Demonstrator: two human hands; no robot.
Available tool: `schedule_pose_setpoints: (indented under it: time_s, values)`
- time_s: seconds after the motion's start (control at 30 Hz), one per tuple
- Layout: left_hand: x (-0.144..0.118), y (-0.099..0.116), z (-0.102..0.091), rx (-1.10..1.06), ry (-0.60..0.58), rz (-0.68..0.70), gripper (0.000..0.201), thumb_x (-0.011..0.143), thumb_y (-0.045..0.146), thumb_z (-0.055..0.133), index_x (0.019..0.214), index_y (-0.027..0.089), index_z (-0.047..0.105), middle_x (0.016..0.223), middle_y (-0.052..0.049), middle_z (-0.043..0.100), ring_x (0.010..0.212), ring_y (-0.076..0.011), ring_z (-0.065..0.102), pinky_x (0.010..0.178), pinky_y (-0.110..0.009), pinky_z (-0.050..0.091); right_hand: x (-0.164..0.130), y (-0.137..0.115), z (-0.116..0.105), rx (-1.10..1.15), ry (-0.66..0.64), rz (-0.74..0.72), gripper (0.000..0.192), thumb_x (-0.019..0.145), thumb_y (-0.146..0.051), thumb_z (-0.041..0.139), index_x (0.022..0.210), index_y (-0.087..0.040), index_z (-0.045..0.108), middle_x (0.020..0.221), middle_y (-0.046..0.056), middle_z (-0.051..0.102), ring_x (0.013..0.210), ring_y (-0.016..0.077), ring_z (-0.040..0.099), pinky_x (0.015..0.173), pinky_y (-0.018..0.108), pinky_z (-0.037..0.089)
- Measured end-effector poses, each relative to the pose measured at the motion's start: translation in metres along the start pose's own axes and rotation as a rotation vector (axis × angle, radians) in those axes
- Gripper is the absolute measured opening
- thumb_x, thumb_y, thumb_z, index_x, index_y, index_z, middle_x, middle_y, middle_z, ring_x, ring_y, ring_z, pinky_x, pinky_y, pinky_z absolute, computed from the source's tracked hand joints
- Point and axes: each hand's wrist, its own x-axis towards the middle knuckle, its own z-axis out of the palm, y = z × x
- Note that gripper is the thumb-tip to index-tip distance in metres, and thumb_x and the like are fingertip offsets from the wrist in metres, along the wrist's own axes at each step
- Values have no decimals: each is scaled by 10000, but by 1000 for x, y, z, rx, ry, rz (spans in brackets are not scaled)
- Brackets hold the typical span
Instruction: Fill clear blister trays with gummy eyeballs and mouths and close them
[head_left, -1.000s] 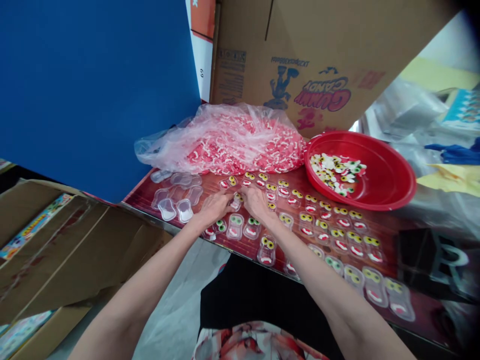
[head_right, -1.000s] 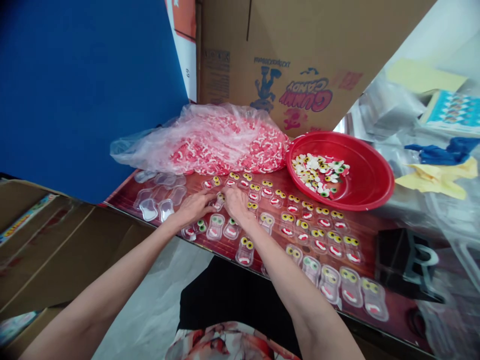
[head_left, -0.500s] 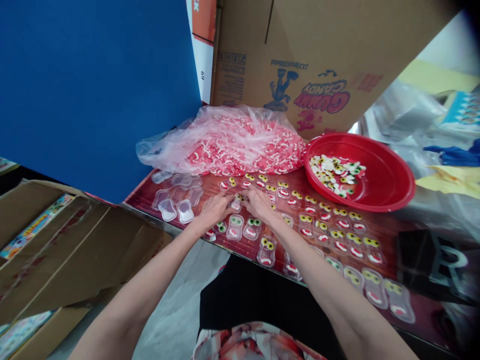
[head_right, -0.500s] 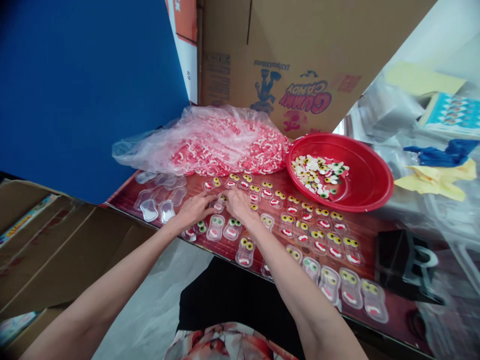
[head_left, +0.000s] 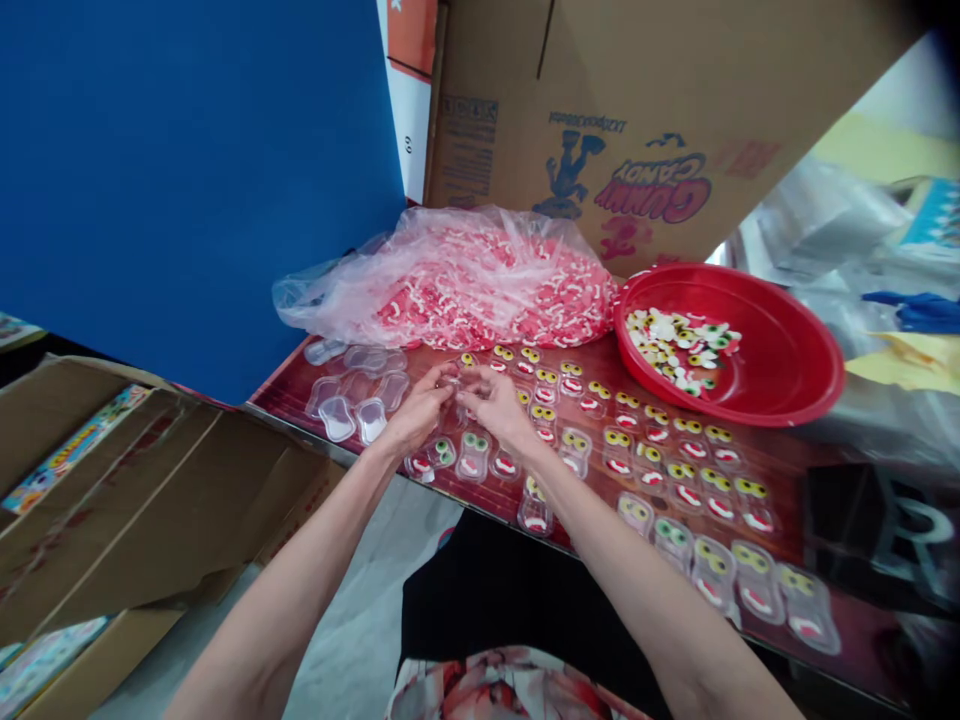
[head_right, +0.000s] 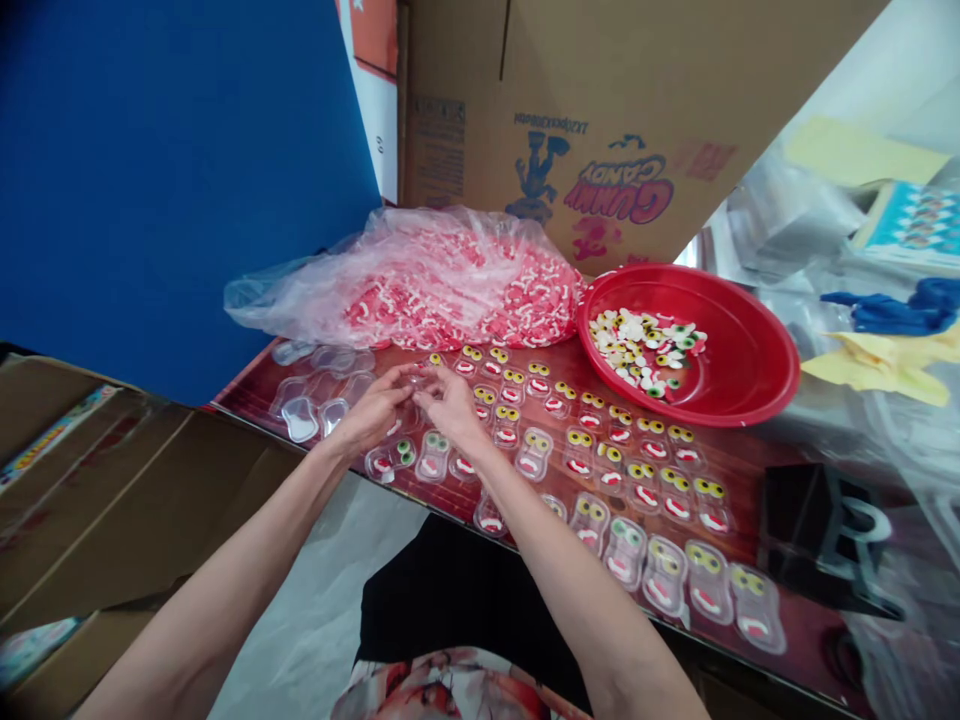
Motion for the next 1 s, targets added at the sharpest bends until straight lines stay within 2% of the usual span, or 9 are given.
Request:
schedule_pose_setpoints:
  time_s: [0.1, 0.2, 0.33, 0.47, 0.57, 0.63, 0.8, 0.9, 1.0]
  values:
    - [4, 2, -7, 78, 27, -9, 408, 776, 111, 609, 1170, 195, 541, 900, 8, 637, 707, -78, 587, 653, -187, 439, 8, 4, -6, 133, -18, 78, 274, 696, -192, 617, 962, -166, 677, 557, -81, 553, 435, 80, 459, 458, 194, 376]
    - [8, 7, -14, 100, 15, -103, 331, 768, 178, 707, 1063, 180, 557, 829, 13, 634, 663, -86, 599, 614, -198, 437, 17, 6, -10, 212, 120, 166, 179, 661, -194, 641, 836, -172, 611, 518, -89, 523, 373, 72, 410, 384, 196, 330]
    - [11, 10, -16, 25, 16, -174, 313, 744, 191, 762, 982, 166, 560, 808, 1, 656, 658, -109, 649, 569, -197, 431, 27, 6, -6, 288, 226, 182, 311, 659, -201, 677, 954, -184, 582, 547, -100, 524, 415, 88, 486, 402, 198, 408]
    - [20, 8, -16, 67, 35, -91, 223, 765, 142, 703, 969, 145, 612, 699, 23, 639, 556, -87, 581, 535, -191, 413, 32, 8, -5, 262, 156, 182, 340, 690, -205, 638, 1028, -177, 608, 536, -88, 545, 415, 101, 495, 401, 203, 419]
    - [34, 6, -19, 242, 73, 39, 215, 784, 131, 661, 998, 130, 689, 675, 25, 654, 543, -89, 547, 565, -201, 429, 40, 13, -10, 149, 152, 204, 228, 710, -240, 625, 925, -167, 636, 545, -65, 565, 412, 102, 488, 384, 196, 364]
    - [47, 7, -21, 404, 69, 110, 234, 789, 131, 656, 1011, 119, 730, 747, -8, 711, 617, -116, 592, 622, -218, 458, 48, 18, -14, 9, 195, 183, 186, 727, -254, 616, 883, -162, 654, 564, -53, 580, 437, 105, 504, 420, 201, 374]
    - [78, 11, -23, 818, 96, 199, 240, 825, 139, 639, 1016, 142, 784, 927, -69, 775, 822, -196, 680, 801, -287, 507, 70, 20, -19, -475, 258, 88, 141, 772, -234, 599, 785, -147, 710, 720, 25, 696, 684, 167, 634, 672, 262, 488]
    - [88, 11, -21, 947, 115, 230, 247, 838, 143, 639, 1025, 172, 797, 961, -82, 775, 880, -221, 689, 874, -313, 503, 75, 12, -16, -663, 247, 116, 183, 822, -222, 579, 840, -148, 746, 829, 75, 741, 821, 208, 673, 791, 292, 496]
    - [92, 7, -20, 1006, 132, 236, 268, 842, 131, 626, 1049, 163, 794, 1037, -114, 760, 951, -243, 683, 922, -333, 493, 77, 2, -12, -795, 209, 155, 247, 865, -194, 540, 958, -142, 763, 952, 138, 755, 924, 243, 687, 839, 311, 496]
